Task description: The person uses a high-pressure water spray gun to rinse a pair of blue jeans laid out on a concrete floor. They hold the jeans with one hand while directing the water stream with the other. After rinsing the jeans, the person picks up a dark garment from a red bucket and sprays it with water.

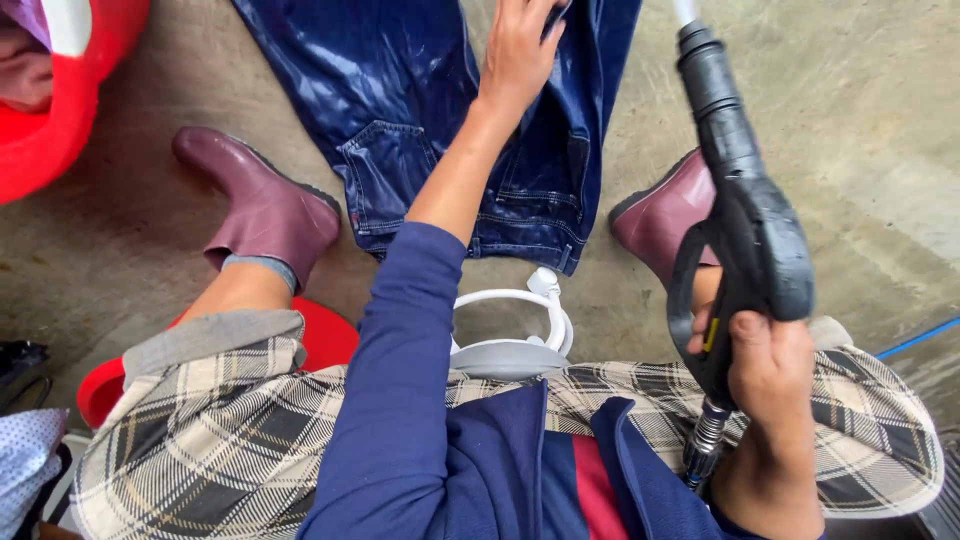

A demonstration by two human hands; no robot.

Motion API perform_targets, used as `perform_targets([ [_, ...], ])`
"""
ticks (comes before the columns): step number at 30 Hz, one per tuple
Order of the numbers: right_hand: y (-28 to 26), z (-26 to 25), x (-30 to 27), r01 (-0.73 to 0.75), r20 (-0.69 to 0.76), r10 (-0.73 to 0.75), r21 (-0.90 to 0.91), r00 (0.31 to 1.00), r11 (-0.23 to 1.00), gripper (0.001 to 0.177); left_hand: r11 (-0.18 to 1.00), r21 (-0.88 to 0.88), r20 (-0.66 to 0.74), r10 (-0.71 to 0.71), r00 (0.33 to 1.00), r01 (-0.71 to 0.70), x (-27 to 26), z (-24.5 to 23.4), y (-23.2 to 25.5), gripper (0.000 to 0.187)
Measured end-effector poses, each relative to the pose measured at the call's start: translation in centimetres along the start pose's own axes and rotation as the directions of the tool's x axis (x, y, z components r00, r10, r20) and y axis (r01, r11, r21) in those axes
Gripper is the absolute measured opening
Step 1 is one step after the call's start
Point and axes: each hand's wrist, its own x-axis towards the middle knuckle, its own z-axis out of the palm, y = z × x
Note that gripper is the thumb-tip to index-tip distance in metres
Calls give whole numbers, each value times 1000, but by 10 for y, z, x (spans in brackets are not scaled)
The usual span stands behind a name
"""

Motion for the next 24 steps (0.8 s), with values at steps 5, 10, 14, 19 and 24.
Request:
perform_targets([
  [5, 2, 14, 12, -65, 76, 78, -164, 994, 984, 46, 974, -62, 208, -203, 957, 220, -41, 4, -1, 52],
  [10, 7, 24, 15, -85, 113, 116, -248, 987, 965, 48, 894, -237, 54, -378, 924, 380, -38, 24, -18, 30],
  [14, 8, 33, 17, -72, 151, 104, -203, 983, 977, 47, 811, -333, 11, -507, 862, 481, -32, 20, -20, 18],
  [19, 9, 38, 18, -75, 198, 121, -225, 973, 972, 47, 784, -309, 52, -551, 833, 538, -22, 5, -17, 15],
  [24, 10, 42, 17, -64, 207, 113, -230, 972, 971, 43, 777, -297, 73, -561, 825, 555, -28, 14, -25, 16],
])
